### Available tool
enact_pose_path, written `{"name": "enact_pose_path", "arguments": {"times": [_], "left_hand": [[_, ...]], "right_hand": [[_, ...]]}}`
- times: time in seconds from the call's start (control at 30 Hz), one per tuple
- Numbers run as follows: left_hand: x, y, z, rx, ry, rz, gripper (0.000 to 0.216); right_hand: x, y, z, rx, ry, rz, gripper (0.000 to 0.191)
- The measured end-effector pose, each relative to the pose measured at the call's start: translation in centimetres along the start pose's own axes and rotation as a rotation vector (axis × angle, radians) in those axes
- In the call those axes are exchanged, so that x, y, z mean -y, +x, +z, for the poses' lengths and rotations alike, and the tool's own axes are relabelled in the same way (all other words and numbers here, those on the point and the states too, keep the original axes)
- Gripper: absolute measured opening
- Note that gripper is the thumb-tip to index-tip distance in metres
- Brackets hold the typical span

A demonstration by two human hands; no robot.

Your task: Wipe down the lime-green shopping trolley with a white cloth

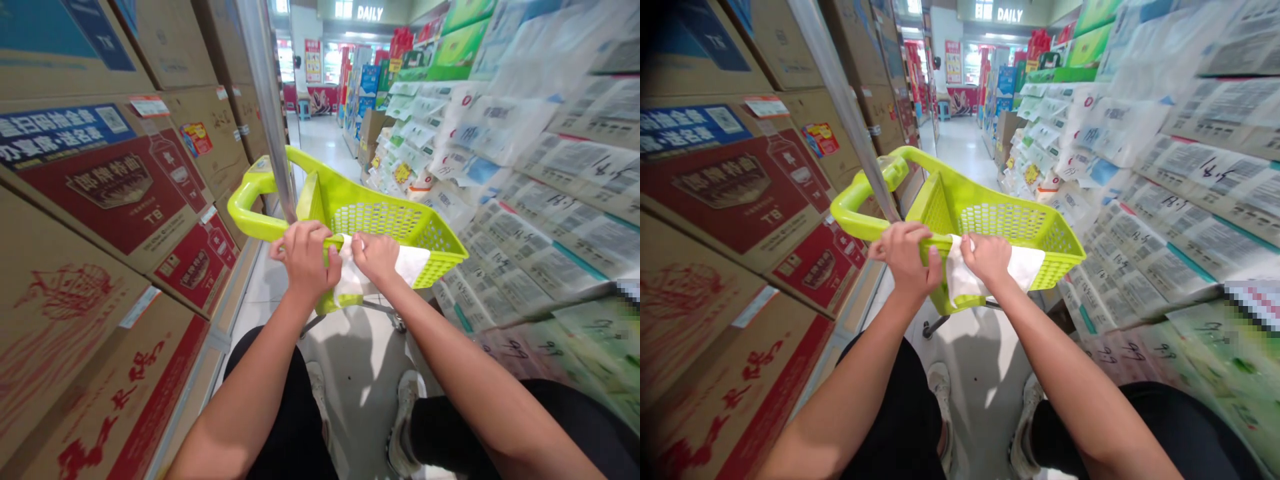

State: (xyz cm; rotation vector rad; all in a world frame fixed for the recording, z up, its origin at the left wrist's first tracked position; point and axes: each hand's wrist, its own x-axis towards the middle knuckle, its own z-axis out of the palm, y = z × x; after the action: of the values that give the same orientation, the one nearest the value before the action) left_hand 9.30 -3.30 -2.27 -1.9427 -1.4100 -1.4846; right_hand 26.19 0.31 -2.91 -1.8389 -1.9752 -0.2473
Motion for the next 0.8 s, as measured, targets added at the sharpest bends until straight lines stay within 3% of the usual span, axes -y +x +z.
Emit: {"name": "enact_pose_path", "arguments": {"times": [0.03,0.2,0.27,0.37,0.47,0.63,0.77,0.8], "left_hand": [[0.5,0.0,-0.8,-0.067,0.024,0.02,0.023],[3.2,1.3,-3.6,-0.353,0.005,-0.168,0.04],[4.3,2.0,-3.3,-0.32,-0.022,-0.218,0.049],[5.3,2.3,-2.0,-0.178,0.004,-0.263,0.055],[5.3,1.5,-0.8,-0.2,-0.009,-0.257,0.052],[3.7,0.1,-0.4,-0.291,-0.129,-0.094,0.051],[3.5,0.2,-0.7,-0.39,-0.323,0.233,0.059],[3.7,0.4,-0.8,-0.394,-0.346,0.283,0.06]], "right_hand": [[-0.5,0.2,0.2,-0.009,-0.001,0.008,0.06],[-3.0,2.5,1.4,0.017,0.02,0.025,0.059],[-4.1,3.7,1.6,0.061,0.086,-0.029,0.06],[-5.2,4.9,1.4,0.098,0.264,-0.129,0.062],[-5.1,4.9,0.8,0.051,0.454,-0.13,0.059],[-2.0,3.5,-0.4,-0.121,0.841,-0.006,0.048],[-0.2,2.6,-2.6,-0.361,1.419,0.372,0.036],[-0.2,2.6,-3.5,-0.422,1.481,0.393,0.035]]}}
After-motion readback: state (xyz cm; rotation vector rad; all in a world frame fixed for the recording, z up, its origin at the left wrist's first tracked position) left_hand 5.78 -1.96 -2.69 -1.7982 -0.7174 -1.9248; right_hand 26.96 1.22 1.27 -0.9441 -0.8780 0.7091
